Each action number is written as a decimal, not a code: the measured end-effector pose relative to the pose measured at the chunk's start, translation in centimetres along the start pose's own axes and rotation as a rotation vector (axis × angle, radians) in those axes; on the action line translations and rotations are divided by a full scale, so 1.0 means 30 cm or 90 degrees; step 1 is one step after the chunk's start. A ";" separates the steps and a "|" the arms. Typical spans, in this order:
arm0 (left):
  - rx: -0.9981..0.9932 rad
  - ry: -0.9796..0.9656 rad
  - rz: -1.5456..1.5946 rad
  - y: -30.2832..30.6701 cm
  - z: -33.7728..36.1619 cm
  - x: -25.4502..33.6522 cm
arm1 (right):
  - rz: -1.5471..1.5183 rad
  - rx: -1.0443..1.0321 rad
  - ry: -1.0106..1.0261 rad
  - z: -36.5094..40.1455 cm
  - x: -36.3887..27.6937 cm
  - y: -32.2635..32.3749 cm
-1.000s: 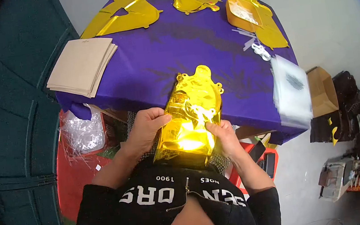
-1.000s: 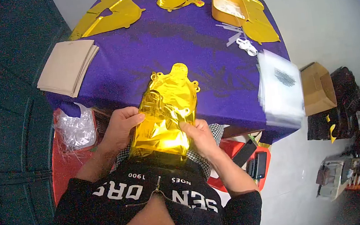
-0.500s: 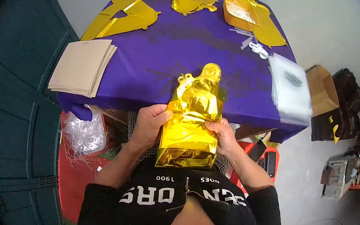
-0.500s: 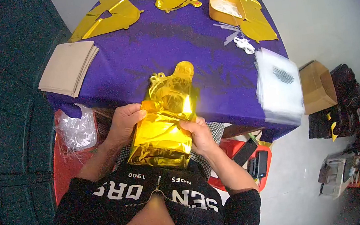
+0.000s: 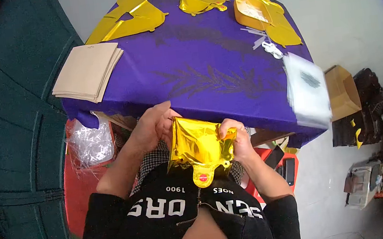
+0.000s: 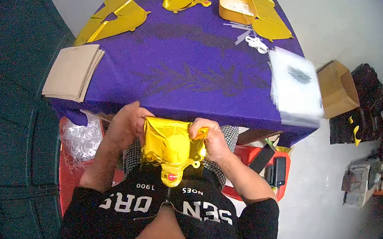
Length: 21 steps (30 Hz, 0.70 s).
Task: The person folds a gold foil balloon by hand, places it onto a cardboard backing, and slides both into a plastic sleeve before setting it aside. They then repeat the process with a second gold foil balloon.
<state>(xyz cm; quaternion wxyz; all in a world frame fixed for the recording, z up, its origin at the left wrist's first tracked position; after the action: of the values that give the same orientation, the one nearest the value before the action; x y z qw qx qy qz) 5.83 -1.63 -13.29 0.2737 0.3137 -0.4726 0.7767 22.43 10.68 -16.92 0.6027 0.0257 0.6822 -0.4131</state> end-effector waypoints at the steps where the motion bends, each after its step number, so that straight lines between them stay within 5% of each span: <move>1: 0.024 -0.003 -0.110 -0.003 0.003 0.006 | 0.025 -0.008 0.017 0.001 -0.011 -0.006; 3: 0.073 -0.009 -0.331 -0.017 0.017 0.025 | 0.055 -0.049 0.035 -0.001 -0.027 -0.010; 5: 0.059 -0.053 -0.321 -0.012 0.016 0.022 | 0.066 -0.110 0.038 -0.007 -0.043 -0.006; 7: 0.057 -0.094 -0.308 -0.003 0.014 0.030 | 0.144 0.036 0.013 0.002 -0.104 -0.053; 11: 0.075 -0.131 -0.292 -0.014 0.026 0.074 | 0.072 0.017 -0.035 -0.018 -0.147 -0.031; 14: 0.076 -0.145 -0.320 -0.019 0.024 0.099 | 0.465 0.070 -0.020 -0.033 -0.212 -0.056; 17: 0.060 -0.158 -0.346 -0.014 0.015 0.131 | 0.392 -0.064 -0.073 -0.044 -0.195 -0.061; 21: 0.055 -0.144 -0.252 -0.016 -0.008 0.153 | 0.364 -0.006 -0.034 -0.065 -0.239 -0.089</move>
<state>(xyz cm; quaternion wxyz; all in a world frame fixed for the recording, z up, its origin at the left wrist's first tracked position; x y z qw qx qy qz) 3.11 -0.62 -9.68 0.3527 0.4966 -0.3956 0.6874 21.40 13.41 -9.58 0.7128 0.2031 0.6328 -0.2241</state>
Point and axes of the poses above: each hand's wrist, its own z-axis away from the middle knuckle, its own y-axis out of the back of the hand, x = y × z, the point moved 6 cm from there along -z, towards the middle knuckle, and after that the axes turned 10 degrees about x, right-handed, at the moved point
